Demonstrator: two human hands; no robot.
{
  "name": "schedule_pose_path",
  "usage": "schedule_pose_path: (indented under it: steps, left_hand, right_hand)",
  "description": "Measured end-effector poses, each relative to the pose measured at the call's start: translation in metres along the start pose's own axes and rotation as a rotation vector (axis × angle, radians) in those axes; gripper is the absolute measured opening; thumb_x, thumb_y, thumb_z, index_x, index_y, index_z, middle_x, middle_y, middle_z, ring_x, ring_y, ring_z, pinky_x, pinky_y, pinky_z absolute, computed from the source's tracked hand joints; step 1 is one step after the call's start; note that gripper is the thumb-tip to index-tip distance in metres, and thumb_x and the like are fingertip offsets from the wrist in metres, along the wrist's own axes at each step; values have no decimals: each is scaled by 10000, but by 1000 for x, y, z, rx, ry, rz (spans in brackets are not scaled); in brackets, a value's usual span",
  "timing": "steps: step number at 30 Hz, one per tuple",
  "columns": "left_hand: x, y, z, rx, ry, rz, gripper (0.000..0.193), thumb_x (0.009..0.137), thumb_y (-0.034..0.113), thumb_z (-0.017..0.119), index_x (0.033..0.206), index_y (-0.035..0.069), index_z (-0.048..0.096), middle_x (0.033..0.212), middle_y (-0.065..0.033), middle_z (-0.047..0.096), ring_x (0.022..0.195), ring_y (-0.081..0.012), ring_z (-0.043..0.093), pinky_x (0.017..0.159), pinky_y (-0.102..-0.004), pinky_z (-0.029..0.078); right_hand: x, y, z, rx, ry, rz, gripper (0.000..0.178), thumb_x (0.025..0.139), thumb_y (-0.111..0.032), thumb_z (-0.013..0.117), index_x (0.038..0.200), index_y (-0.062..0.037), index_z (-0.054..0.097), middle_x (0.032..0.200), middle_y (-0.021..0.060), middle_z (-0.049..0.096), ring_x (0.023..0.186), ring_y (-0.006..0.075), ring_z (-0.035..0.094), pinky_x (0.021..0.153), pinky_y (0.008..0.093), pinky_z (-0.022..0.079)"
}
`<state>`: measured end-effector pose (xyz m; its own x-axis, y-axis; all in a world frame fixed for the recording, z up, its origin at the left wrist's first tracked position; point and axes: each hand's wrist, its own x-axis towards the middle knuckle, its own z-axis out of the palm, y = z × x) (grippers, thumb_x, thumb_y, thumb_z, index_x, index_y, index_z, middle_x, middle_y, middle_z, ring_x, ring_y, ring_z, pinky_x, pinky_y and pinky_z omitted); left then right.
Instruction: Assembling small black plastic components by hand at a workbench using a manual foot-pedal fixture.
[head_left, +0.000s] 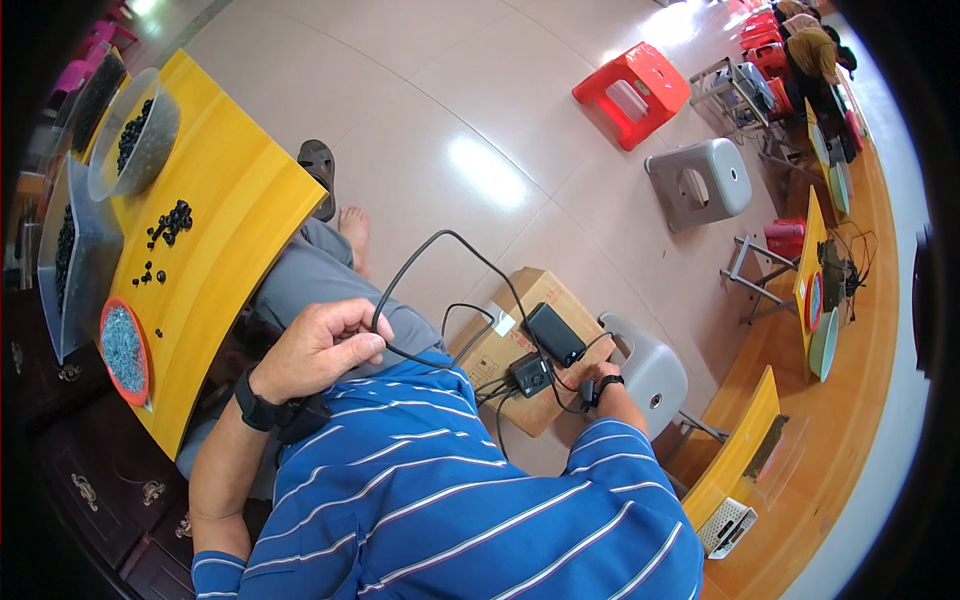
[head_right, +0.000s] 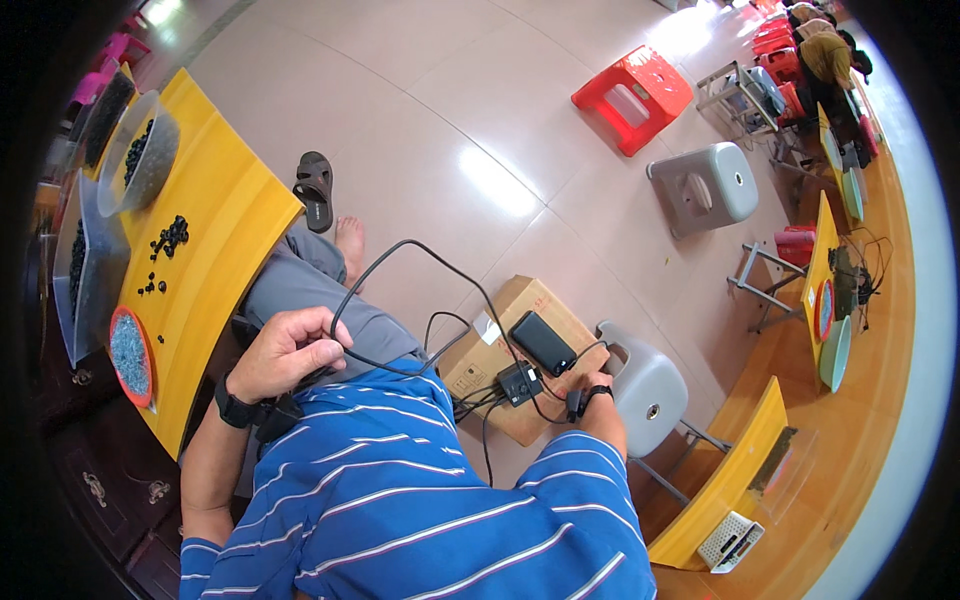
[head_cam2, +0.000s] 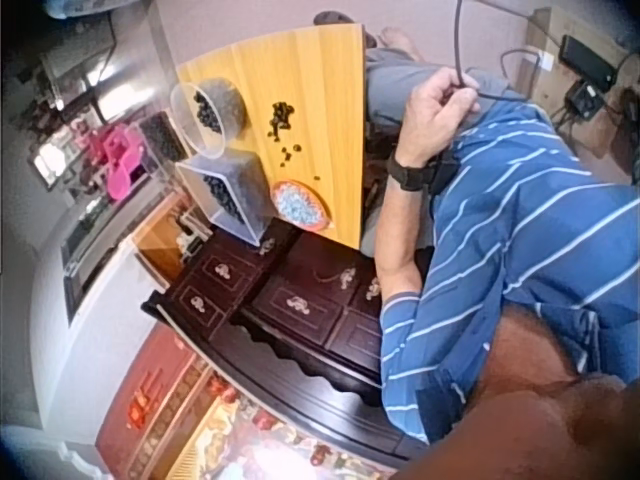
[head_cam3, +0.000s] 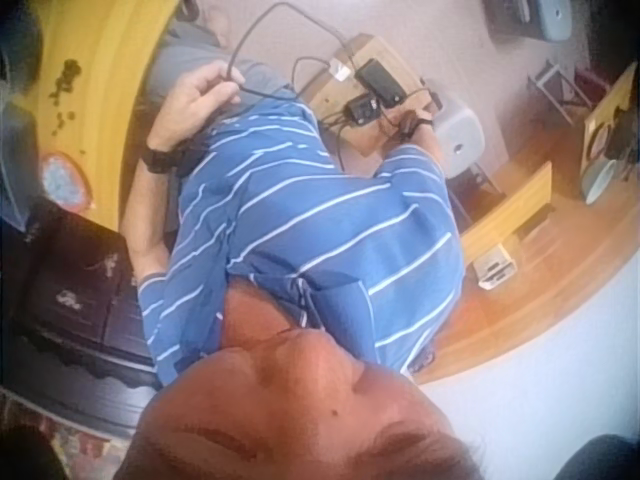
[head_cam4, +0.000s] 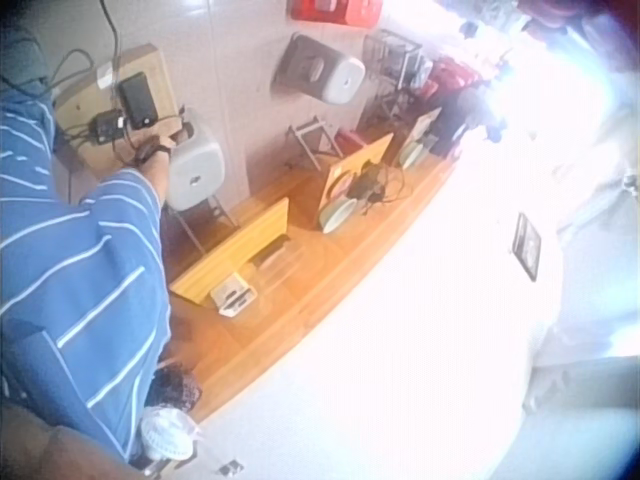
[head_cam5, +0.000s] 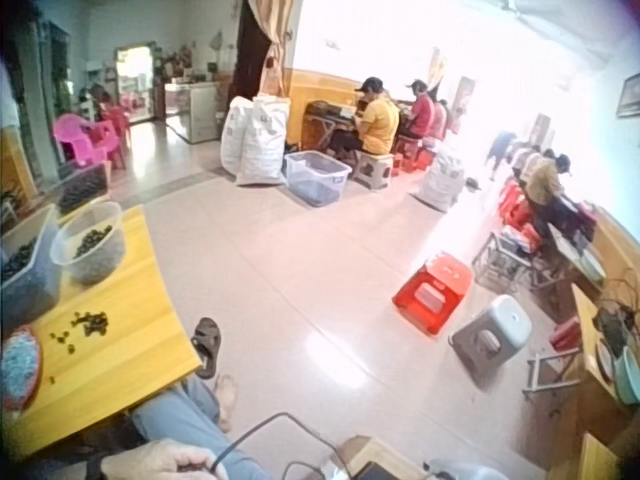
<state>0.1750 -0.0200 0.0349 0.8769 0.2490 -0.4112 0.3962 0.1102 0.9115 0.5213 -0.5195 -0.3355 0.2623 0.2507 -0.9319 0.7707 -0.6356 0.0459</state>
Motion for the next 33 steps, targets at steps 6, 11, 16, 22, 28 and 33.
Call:
schedule_pose_path:
  steps: [6, 11, 16, 22, 28, 33]
  left_hand:
    - [1, 2, -5, -38, -52, 30, 111, 930, 92, 569, 960, -7, 611, 742, -1, 597, 679, -49, 511, 631, -213, 436]
    - [2, -8, -4, 27, -16, -44, 104, 930, 98, 575, 959, 4, 608, 765, -9, 618, 719, -59, 577, 676, -212, 476]
    - [8, -27, -5, 34, -9, -20, 99, 912, 101, 593, 877, 15, 629, 714, 19, 569, 657, -56, 493, 613, -215, 419]
    - [-8, -25, -17, -27, 78, -66, 114, 922, 117, 600, 882, 14, 629, 731, 11, 595, 686, -60, 549, 629, -215, 445]
    - [-29, -30, -38, -156, 107, 31, 137, 964, 156, 593, 964, 22, 624, 828, -3, 632, 756, -62, 601, 714, -224, 510]
    - [-64, -23, -52, -230, 239, 84, 148, 958, 161, 591, 932, 22, 633, 788, -1, 626, 744, -66, 588, 690, -216, 490]
  right_hand:
    - [-15, 2, 29, 1172, 517, 942, 401, 805, -181, 590, 1102, 86, 622, 1143, 249, 657, 1154, 334, 612, 974, 414, 473]
    - [-69, -72, -54, 901, 866, 707, 293, 806, -179, 603, 1051, -29, 661, 1007, 170, 695, 1002, 313, 655, 882, 398, 505]
    - [-63, -64, -70, 815, 760, 383, 223, 790, -252, 635, 934, -116, 738, 996, 152, 687, 990, 320, 637, 902, 401, 496]
    - [-57, -95, -87, 714, 701, 293, 398, 836, -425, 586, 1010, -104, 745, 991, 191, 697, 1018, 340, 636, 939, 423, 474]
    - [-72, -89, -77, 701, 688, 332, 418, 832, -387, 641, 992, -12, 733, 944, 178, 724, 910, 283, 686, 873, 372, 505]
    - [-41, -77, -60, 874, 698, 395, 382, 791, -361, 698, 973, -29, 748, 895, 163, 724, 886, 250, 676, 881, 345, 498]
